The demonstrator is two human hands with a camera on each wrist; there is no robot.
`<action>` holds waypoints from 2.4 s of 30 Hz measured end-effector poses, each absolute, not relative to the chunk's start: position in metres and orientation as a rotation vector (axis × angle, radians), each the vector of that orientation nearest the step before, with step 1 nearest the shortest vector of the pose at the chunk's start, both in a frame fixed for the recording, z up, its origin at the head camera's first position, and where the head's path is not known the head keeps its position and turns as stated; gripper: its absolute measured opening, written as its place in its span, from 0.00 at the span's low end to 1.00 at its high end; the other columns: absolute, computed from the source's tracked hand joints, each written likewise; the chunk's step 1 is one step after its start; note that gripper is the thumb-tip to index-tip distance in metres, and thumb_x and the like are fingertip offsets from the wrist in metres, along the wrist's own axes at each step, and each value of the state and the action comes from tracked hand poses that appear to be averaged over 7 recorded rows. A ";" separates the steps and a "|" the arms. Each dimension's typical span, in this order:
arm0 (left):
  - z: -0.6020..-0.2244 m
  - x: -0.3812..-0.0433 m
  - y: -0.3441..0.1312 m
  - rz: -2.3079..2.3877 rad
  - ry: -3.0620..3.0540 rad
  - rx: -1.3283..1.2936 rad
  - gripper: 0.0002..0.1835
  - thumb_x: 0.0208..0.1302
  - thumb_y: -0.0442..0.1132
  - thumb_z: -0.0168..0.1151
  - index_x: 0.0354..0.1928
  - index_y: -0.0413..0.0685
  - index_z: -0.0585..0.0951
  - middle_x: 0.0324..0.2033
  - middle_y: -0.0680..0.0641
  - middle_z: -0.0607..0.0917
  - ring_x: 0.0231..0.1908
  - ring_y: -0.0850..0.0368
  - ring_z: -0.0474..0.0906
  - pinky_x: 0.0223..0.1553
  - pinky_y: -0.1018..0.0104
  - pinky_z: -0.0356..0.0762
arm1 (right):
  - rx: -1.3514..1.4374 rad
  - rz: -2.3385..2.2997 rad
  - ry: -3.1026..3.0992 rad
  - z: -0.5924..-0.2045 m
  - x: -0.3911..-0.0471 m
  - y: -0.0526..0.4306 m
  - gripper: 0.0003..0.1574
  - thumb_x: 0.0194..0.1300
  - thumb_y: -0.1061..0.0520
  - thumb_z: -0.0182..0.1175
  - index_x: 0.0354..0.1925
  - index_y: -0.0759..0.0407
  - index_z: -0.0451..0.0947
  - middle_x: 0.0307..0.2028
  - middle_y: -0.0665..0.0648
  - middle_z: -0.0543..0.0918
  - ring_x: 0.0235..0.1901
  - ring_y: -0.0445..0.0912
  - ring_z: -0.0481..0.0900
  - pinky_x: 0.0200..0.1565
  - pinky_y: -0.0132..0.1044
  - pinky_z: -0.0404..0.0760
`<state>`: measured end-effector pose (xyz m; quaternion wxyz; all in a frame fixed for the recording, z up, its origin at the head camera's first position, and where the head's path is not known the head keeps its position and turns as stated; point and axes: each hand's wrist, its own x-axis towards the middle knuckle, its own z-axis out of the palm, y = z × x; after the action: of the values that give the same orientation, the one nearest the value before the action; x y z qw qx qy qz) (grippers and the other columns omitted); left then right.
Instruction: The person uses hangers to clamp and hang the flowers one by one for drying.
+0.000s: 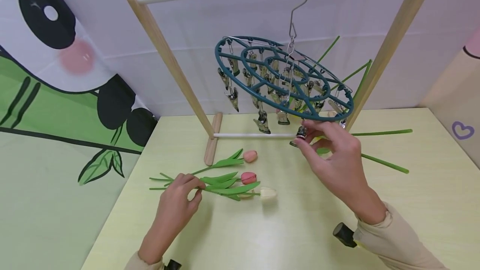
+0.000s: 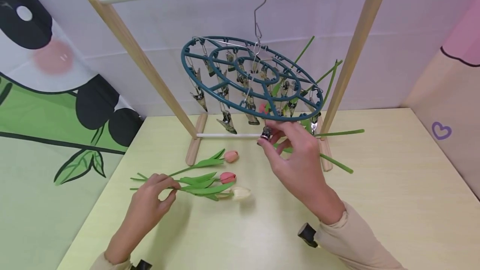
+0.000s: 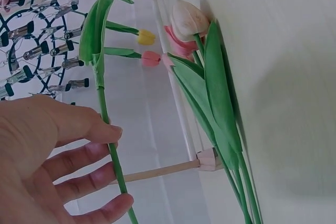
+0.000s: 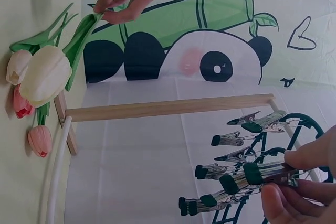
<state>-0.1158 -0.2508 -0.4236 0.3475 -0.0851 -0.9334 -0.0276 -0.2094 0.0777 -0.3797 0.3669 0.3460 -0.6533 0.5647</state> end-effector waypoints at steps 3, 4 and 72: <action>-0.421 -0.116 -0.247 -0.062 -2.402 -0.252 0.13 0.42 0.23 0.66 0.26 0.51 0.83 0.29 0.55 0.81 0.31 0.58 0.75 0.20 0.67 0.72 | 0.875 1.436 -1.689 -0.379 -0.210 0.081 0.21 0.48 0.71 0.70 0.44 0.68 0.80 0.37 0.57 0.83 0.31 0.38 0.78 0.33 0.20 0.78; -0.420 -0.117 -0.246 -0.058 -2.398 -0.262 0.13 0.42 0.23 0.66 0.26 0.51 0.83 0.29 0.55 0.81 0.31 0.58 0.74 0.20 0.68 0.72 | 0.869 1.431 -1.696 -0.379 -0.211 0.082 0.21 0.48 0.71 0.70 0.44 0.68 0.80 0.37 0.57 0.83 0.31 0.38 0.78 0.33 0.20 0.78; -0.364 -0.106 -0.170 -0.018 -2.200 -0.578 0.10 0.46 0.23 0.65 0.28 0.46 0.84 0.30 0.51 0.83 0.36 0.54 0.76 0.29 0.61 0.73 | 0.863 1.401 -1.772 -0.378 -0.198 0.092 0.22 0.51 0.71 0.68 0.47 0.63 0.80 0.37 0.53 0.83 0.32 0.36 0.77 0.31 0.20 0.77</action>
<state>-0.1062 -0.1703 -0.3637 0.4200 -0.2306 -0.8777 -0.0072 -0.1978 0.0924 -0.3784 0.3540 0.3337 -0.6854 0.5418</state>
